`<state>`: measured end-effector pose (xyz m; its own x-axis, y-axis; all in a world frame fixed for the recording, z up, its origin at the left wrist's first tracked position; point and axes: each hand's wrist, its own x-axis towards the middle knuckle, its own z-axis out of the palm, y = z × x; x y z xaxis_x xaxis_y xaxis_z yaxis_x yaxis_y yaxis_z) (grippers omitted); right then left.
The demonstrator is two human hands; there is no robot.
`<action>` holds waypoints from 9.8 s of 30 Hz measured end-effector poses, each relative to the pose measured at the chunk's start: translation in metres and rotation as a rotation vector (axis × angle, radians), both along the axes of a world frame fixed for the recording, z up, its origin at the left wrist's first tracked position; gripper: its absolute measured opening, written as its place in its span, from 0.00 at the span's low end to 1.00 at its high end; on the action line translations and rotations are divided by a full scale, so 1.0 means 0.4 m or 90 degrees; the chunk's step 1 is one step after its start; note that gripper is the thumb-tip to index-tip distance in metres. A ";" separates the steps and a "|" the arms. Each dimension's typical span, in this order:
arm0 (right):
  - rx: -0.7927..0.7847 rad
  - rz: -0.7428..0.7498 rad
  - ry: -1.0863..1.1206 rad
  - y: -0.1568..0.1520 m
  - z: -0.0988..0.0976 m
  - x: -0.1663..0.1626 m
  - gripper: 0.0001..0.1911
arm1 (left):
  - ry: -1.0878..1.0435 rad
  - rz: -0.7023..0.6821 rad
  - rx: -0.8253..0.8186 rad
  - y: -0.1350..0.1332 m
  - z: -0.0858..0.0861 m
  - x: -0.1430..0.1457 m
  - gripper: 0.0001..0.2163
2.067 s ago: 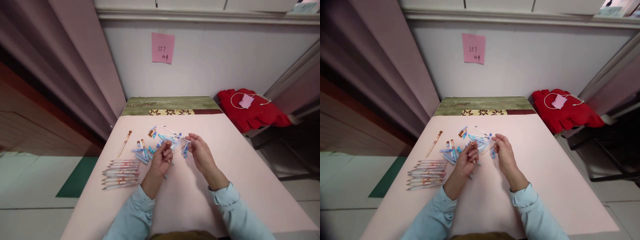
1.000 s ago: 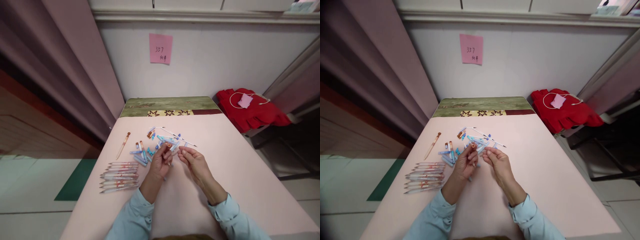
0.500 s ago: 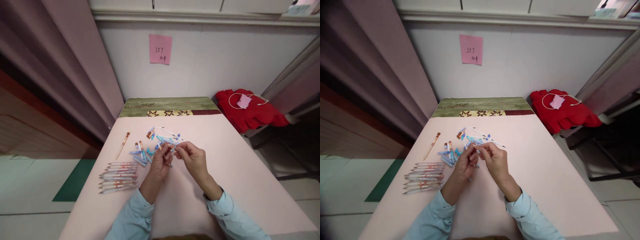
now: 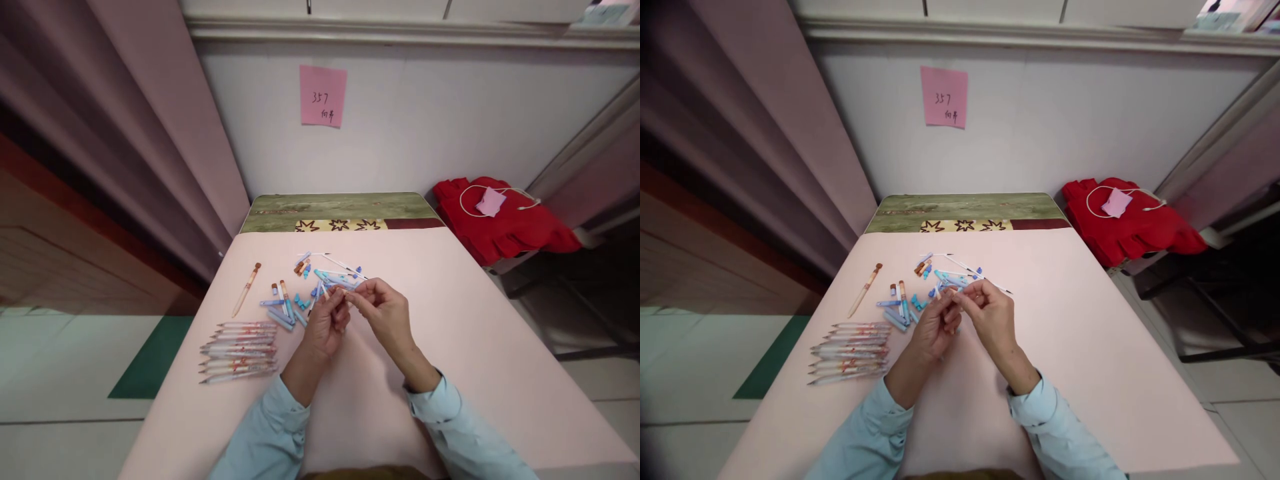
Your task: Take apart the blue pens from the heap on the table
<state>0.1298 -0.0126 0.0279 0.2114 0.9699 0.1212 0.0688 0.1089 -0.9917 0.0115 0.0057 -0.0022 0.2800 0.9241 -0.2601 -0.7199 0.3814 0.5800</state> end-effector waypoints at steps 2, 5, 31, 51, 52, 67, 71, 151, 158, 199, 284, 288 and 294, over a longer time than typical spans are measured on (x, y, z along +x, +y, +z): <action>-0.022 -0.001 0.037 0.007 -0.007 0.004 0.15 | -0.014 -0.006 -0.010 0.000 -0.001 -0.001 0.12; -0.039 0.041 0.089 0.010 -0.019 0.014 0.22 | -0.050 -0.010 -0.034 0.001 -0.003 -0.004 0.11; 0.162 -0.104 -0.168 -0.029 -0.049 0.029 0.07 | 0.021 -0.021 -0.005 -0.004 0.003 0.010 0.13; 0.053 -0.124 0.123 -0.011 -0.088 0.029 0.11 | 0.155 -0.002 0.029 -0.009 -0.003 0.020 0.14; 0.045 -0.122 0.140 -0.009 -0.089 0.028 0.12 | 0.151 -0.004 0.026 -0.010 -0.004 0.020 0.14; -0.046 -0.045 0.378 0.005 -0.089 0.011 0.13 | 0.205 -0.027 0.024 -0.021 -0.004 0.033 0.16; -0.074 -0.040 0.430 0.006 -0.079 0.007 0.16 | 0.272 -0.035 0.035 -0.028 0.001 0.042 0.16; -0.008 -0.151 0.305 0.151 -0.103 0.082 0.13 | 0.508 0.150 0.171 0.061 0.023 0.055 0.18; -0.003 -0.172 0.307 0.150 -0.128 0.095 0.13 | 0.392 0.126 0.153 0.084 -0.007 0.044 0.13; -0.008 0.118 -0.564 0.541 -0.121 0.040 0.07 | 0.310 0.211 0.057 0.089 -0.012 0.004 0.17; -0.087 -0.098 0.342 0.046 -0.076 0.047 0.18 | 0.746 0.107 0.330 -0.005 0.029 0.071 0.09; -0.111 -0.022 0.271 0.032 -0.064 0.095 0.20 | 0.698 0.065 0.300 -0.020 0.058 0.033 0.11; -0.136 0.096 0.181 -0.027 -0.037 0.150 0.16 | 0.698 -0.001 0.333 -0.068 0.089 -0.013 0.08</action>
